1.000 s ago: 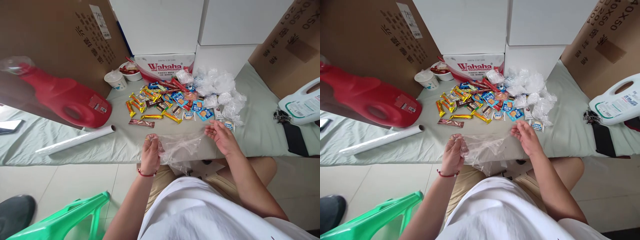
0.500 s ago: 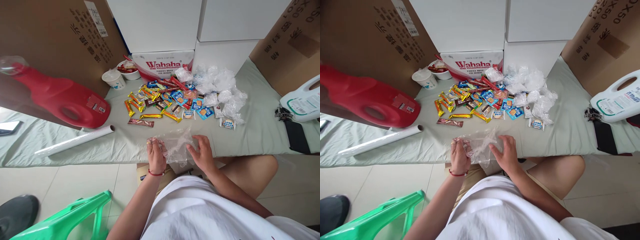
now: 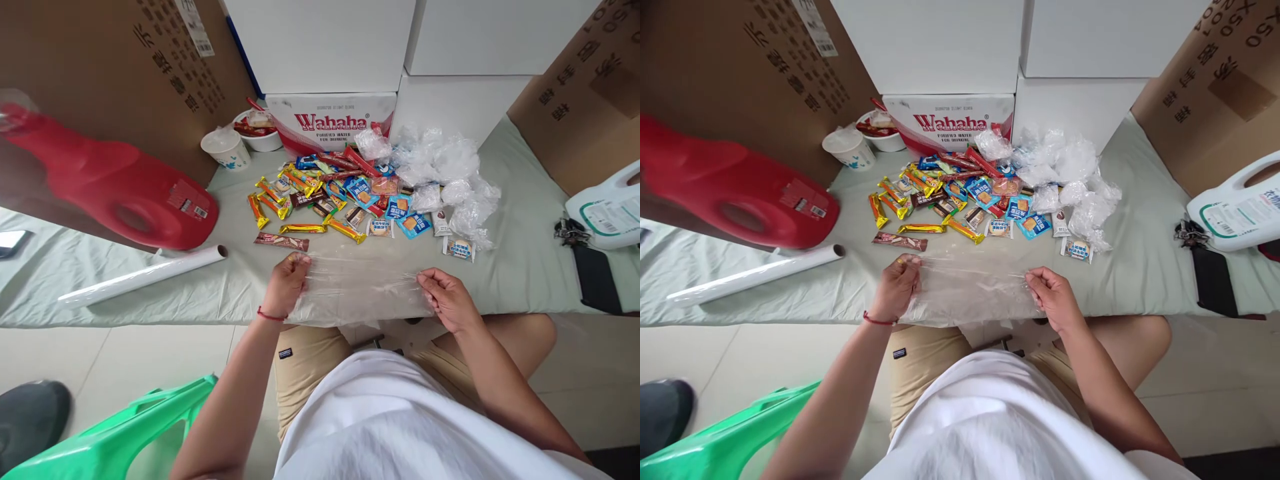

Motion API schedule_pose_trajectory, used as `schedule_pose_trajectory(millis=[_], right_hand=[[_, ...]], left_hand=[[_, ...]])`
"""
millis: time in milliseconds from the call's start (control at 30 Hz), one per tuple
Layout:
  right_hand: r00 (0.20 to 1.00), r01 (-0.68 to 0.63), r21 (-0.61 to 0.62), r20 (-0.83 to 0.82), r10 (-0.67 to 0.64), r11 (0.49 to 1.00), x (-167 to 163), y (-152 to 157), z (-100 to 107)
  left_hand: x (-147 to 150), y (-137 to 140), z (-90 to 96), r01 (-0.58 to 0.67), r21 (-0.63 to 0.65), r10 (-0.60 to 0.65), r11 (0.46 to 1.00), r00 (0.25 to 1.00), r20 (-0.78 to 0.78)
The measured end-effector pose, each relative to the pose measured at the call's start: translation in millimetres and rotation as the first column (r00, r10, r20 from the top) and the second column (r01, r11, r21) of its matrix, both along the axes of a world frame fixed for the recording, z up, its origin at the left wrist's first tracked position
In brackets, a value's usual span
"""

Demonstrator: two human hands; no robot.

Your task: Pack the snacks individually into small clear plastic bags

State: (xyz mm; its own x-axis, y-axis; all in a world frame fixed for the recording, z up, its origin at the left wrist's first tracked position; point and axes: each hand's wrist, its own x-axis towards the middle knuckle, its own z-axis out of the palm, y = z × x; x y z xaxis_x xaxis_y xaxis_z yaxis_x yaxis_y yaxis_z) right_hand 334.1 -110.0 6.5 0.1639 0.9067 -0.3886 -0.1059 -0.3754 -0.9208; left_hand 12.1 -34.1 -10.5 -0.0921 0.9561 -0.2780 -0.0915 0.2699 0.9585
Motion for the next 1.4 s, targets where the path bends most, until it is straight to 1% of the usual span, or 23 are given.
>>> schedule_pose_trajectory(millis=[100,167,233,300,367,400,433,467,500,533,600,700,800,867,933,1000,1067,1100,1167,1233,1267,1333,1400], right_hand=[[0.999,0.024,-0.053,-0.027,-0.026,0.998,7.8,-8.3,-5.0],[0.999,0.051,-0.061,0.009,-0.050,0.997,6.3,-10.8,-11.7],[0.995,0.057,-0.030,0.077,-0.055,0.998,0.3,-12.0,-19.5],[0.990,0.050,0.015,0.131,-0.051,0.999,-8.2,-12.6,-26.9],[0.985,0.040,0.046,0.166,-0.048,0.998,-16.7,-12.9,-32.5],[0.982,0.030,0.058,0.183,-0.040,0.998,-20.2,-12.6,-34.3],[0.979,0.016,0.068,0.201,-0.029,0.998,-22.7,-11.9,-35.3],[0.975,-0.001,0.077,0.222,-0.016,0.997,-23.9,-10.6,-35.6],[0.970,-0.018,0.083,0.245,-0.003,0.996,-23.7,-8.8,-35.0],[0.964,-0.031,0.087,0.266,0.006,0.996,-21.8,-6.4,-33.7],[0.953,-0.040,0.090,0.303,0.011,0.995,-13.0,-0.9,-29.7],[0.939,-0.070,0.093,0.343,0.035,0.993,10.1,3.4,-23.9],[0.884,-0.196,0.044,0.441,0.157,0.980,36.9,-2.7,-21.9],[0.800,-0.317,-0.038,0.526,0.288,0.948,52.1,-9.6,-20.5],[0.703,-0.365,-0.074,0.632,0.326,0.928,61.9,-13.3,-15.7],[0.618,-0.319,0.004,0.759,0.205,0.948,62.4,-10.1,-6.8],[0.554,-0.290,0.153,0.832,0.035,0.945,50.3,0.5,2.7],[0.539,-0.318,0.218,0.842,-0.014,0.923,39.7,7.9,5.8],[0.521,-0.454,0.299,0.853,-0.022,0.839,13.1,24.3,5.4],[0.454,-0.622,0.286,0.890,0.038,0.729,-12.2,39.8,-5.0],[0.397,-0.678,0.244,0.915,0.067,0.694,-21.1,46.3,-13.0],[0.286,-0.706,0.137,0.953,0.103,0.695,-27.6,55.6,-30.6],[0.228,-0.665,0.077,0.968,0.104,0.743,-19.9,61.0,-44.1]], left_hand=[[-7.3,23.9,-0.8,0.027,-0.069,-0.026,0.997,0.999,0.023],[-9.8,31.7,0.9,-0.061,-0.039,0.060,0.997,0.998,-0.021],[-8.9,24.7,6.2,-0.221,0.089,0.233,0.971,0.957,-0.170],[-2.4,1.4,14.3,-0.366,0.322,0.465,0.873,0.823,-0.327],[11.3,-31.6,21.1,-0.350,0.555,0.606,0.755,0.698,-0.383],[20.4,-47.8,22.4,-0.249,0.622,0.575,0.743,0.714,-0.401],[30.3,-61.8,21.5,-0.084,0.640,0.464,0.764,0.761,-0.454],[40.1,-72.4,18.2,0.083,0.635,0.357,0.768,0.767,-0.533],[48.8,-79.1,12.6,0.228,0.580,0.254,0.782,0.733,-0.631],[55.8,-82.2,5.3,0.341,0.492,0.163,0.801,0.666,-0.728],[62.6,-80.5,-11.8,0.457,0.289,0.034,0.841,0.489,-0.872],[54.9,-74.1,-31.8,0.520,0.108,-0.054,0.847,0.286,-0.957],[34.5,-75.9,-37.3,0.601,0.067,-0.069,0.796,0.199,-0.978],[19.8,-80.0,-34.9,0.653,0.060,-0.090,0.755,0.194,-0.977],[8.9,-83.5,-30.1,0.665,0.083,-0.097,0.742,0.229,-0.969],[5.6,-84.5,-23.6,0.599,0.162,-0.027,0.784,0.293,-0.956],[11.9,-81.8,-16.5,0.501,0.277,0.097,0.820,0.355,-0.930],[18.1,-78.8,-13.4,0.472,0.325,0.144,0.819,0.379,-0.914],[33.0,-69.2,-9.6,0.485,0.344,0.146,0.804,0.400,-0.905],[44.5,-55.4,-10.6,0.539,0.259,0.061,0.801,0.357,-0.932],[46.8,-47.3,-12.7,0.558,0.196,0.014,0.807,0.313,-0.950],[42.7,-30.0,-18.7,0.567,0.087,-0.052,0.819,0.223,-0.973],[30.0,-14.0,-24.5,0.559,0.033,-0.075,0.828,0.169,-0.983]])
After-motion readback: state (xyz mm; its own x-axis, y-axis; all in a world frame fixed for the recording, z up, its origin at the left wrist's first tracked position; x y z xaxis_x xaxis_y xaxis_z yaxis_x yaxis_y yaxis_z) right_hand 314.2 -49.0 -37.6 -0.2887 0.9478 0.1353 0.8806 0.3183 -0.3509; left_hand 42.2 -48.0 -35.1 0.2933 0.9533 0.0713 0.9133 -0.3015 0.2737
